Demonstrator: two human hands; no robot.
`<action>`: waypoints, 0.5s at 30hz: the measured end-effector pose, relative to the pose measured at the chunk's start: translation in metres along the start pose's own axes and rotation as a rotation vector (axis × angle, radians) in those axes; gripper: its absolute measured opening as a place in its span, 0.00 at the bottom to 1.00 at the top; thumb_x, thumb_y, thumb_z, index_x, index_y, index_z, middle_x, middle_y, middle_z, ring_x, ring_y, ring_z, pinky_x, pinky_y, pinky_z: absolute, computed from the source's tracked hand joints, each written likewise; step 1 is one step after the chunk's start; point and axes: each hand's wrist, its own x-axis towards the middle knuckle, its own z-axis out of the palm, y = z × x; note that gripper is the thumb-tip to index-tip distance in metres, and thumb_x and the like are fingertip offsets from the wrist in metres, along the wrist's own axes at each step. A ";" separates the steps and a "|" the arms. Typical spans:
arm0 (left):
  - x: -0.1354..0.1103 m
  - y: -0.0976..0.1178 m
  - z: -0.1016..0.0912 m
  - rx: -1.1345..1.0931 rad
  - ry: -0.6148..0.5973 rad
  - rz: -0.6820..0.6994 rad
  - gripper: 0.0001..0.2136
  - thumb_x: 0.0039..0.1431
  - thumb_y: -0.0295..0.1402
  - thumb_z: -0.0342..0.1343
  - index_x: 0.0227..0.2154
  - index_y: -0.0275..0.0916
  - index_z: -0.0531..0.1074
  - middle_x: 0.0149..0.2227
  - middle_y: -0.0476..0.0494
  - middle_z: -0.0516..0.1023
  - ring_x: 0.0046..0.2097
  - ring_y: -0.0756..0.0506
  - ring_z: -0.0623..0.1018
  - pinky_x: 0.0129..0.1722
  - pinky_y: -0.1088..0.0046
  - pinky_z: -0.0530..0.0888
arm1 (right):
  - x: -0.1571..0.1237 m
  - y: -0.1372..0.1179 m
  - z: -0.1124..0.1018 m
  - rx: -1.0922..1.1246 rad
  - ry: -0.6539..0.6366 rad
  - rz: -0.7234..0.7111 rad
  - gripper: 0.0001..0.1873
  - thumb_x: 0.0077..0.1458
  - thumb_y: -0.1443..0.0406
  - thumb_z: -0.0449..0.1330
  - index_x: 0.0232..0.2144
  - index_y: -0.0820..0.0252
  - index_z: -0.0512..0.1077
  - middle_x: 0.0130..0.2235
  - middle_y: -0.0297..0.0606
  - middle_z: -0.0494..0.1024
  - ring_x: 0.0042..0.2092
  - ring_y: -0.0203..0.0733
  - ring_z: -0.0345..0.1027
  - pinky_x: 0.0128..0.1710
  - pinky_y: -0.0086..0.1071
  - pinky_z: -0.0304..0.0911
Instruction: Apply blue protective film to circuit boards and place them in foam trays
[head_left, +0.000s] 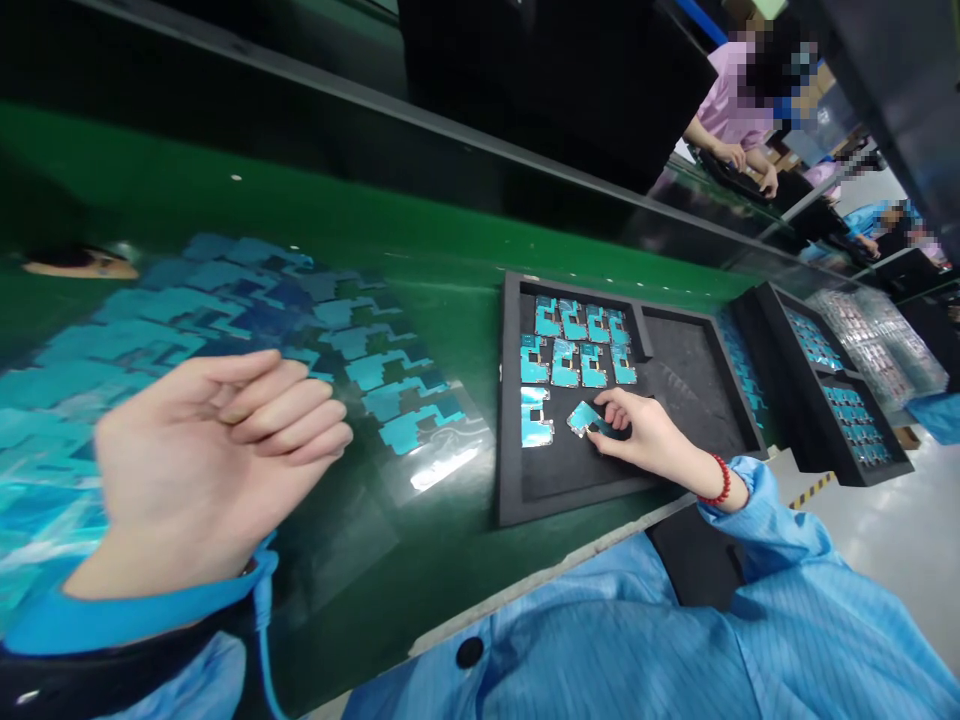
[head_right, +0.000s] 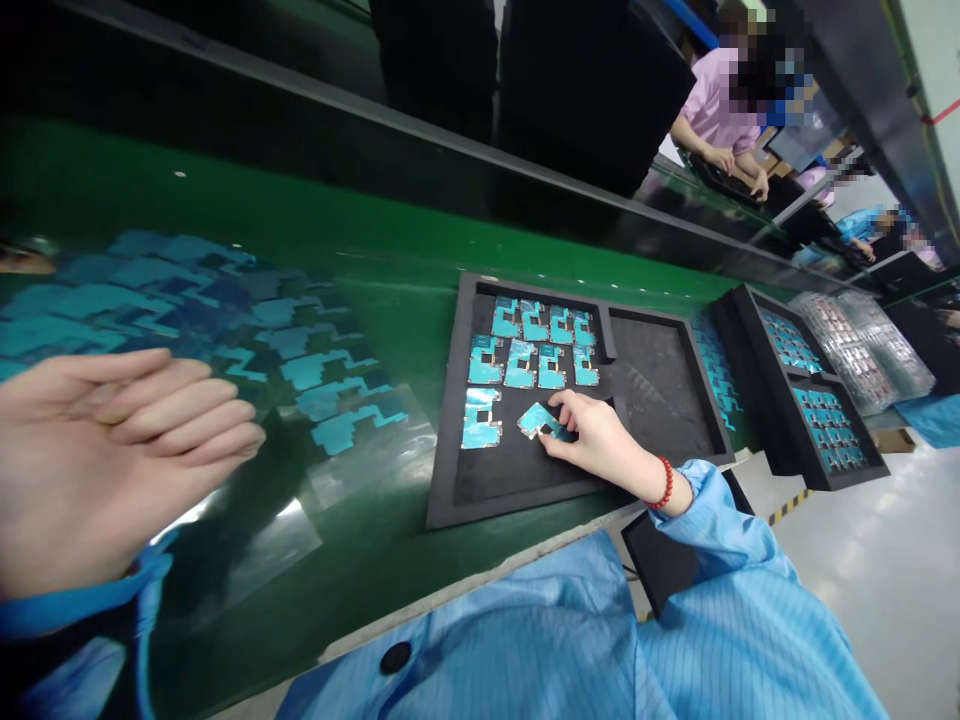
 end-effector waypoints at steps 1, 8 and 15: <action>0.001 0.000 0.000 0.000 -0.007 0.002 0.15 0.51 0.22 0.43 0.16 0.39 0.43 0.14 0.54 0.44 0.18 0.52 0.44 0.13 0.75 0.51 | 0.001 0.000 0.003 0.009 0.024 0.042 0.17 0.52 0.61 0.64 0.43 0.60 0.67 0.29 0.31 0.71 0.27 0.34 0.65 0.31 0.29 0.66; 0.001 0.001 -0.001 -0.002 0.011 0.004 0.15 0.50 0.22 0.43 0.17 0.39 0.42 0.14 0.54 0.43 0.18 0.51 0.43 0.12 0.75 0.50 | 0.004 0.000 0.001 -0.076 0.025 -0.011 0.13 0.53 0.63 0.63 0.40 0.62 0.70 0.32 0.36 0.73 0.30 0.37 0.68 0.33 0.31 0.68; 0.005 0.000 -0.007 -0.016 -0.010 -0.012 0.16 0.50 0.23 0.43 0.19 0.39 0.38 0.16 0.55 0.41 0.18 0.52 0.44 0.13 0.75 0.50 | 0.017 0.005 -0.029 -0.264 -0.257 -0.486 0.14 0.64 0.66 0.53 0.50 0.60 0.70 0.52 0.49 0.69 0.52 0.49 0.65 0.52 0.45 0.67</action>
